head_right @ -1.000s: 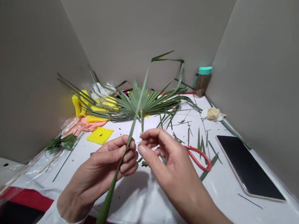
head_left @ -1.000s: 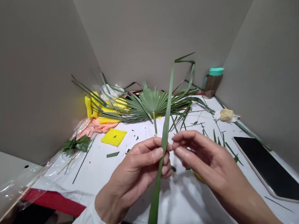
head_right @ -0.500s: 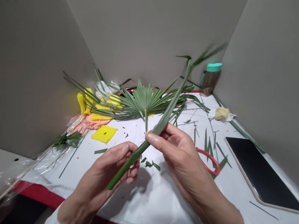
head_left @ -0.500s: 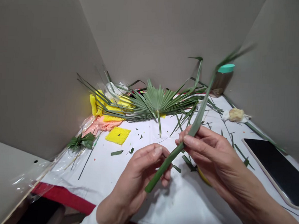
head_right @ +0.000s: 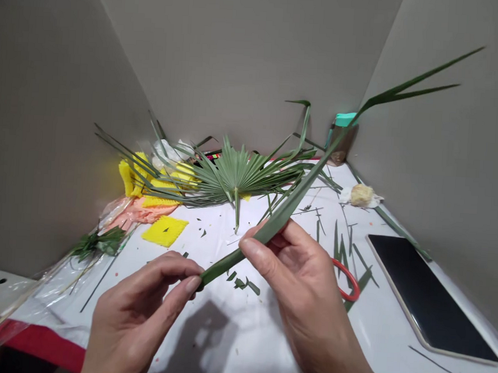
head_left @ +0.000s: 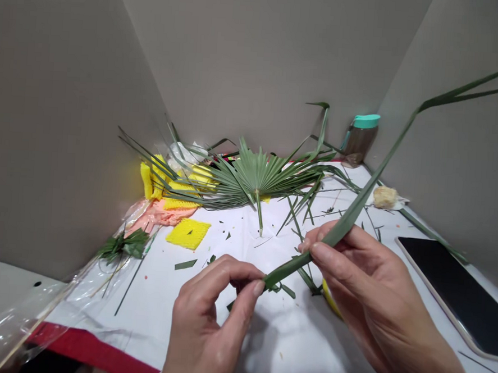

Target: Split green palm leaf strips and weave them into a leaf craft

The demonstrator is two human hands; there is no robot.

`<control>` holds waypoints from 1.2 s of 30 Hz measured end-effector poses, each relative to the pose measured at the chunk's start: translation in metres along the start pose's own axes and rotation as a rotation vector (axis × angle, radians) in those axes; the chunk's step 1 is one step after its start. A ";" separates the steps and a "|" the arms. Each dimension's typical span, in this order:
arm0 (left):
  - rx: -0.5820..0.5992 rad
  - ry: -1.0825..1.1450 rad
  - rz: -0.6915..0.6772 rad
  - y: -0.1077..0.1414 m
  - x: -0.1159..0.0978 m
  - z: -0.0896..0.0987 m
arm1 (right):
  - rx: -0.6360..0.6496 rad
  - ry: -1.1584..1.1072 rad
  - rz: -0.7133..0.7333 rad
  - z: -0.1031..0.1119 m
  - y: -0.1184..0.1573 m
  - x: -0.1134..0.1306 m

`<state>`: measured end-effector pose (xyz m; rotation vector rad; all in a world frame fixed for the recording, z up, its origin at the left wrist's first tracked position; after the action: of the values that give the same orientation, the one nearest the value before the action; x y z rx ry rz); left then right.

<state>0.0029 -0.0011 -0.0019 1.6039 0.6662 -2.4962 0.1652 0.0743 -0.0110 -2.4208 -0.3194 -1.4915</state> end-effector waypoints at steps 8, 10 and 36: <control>0.021 0.058 0.022 -0.002 -0.005 0.004 | -0.020 0.149 0.046 0.008 0.008 0.001; 0.061 0.079 0.060 -0.004 -0.004 0.004 | -0.055 0.159 0.064 0.009 0.011 0.003; -0.175 0.047 -0.126 0.015 -0.019 0.014 | -0.074 0.121 0.193 0.010 0.028 0.014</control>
<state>0.0038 -0.0229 0.0155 1.6076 0.9918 -2.4111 0.1892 0.0522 -0.0065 -2.3277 -0.0046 -1.5783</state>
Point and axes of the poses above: each hand's wrist, its own y-axis away from the middle knuckle, its own z-axis out of the back of the hand, x = y × z, the point moved 5 cm from there along -y, towards the middle knuckle, and after that the axes turned 3 degrees about -y, right-handed, at the moved point
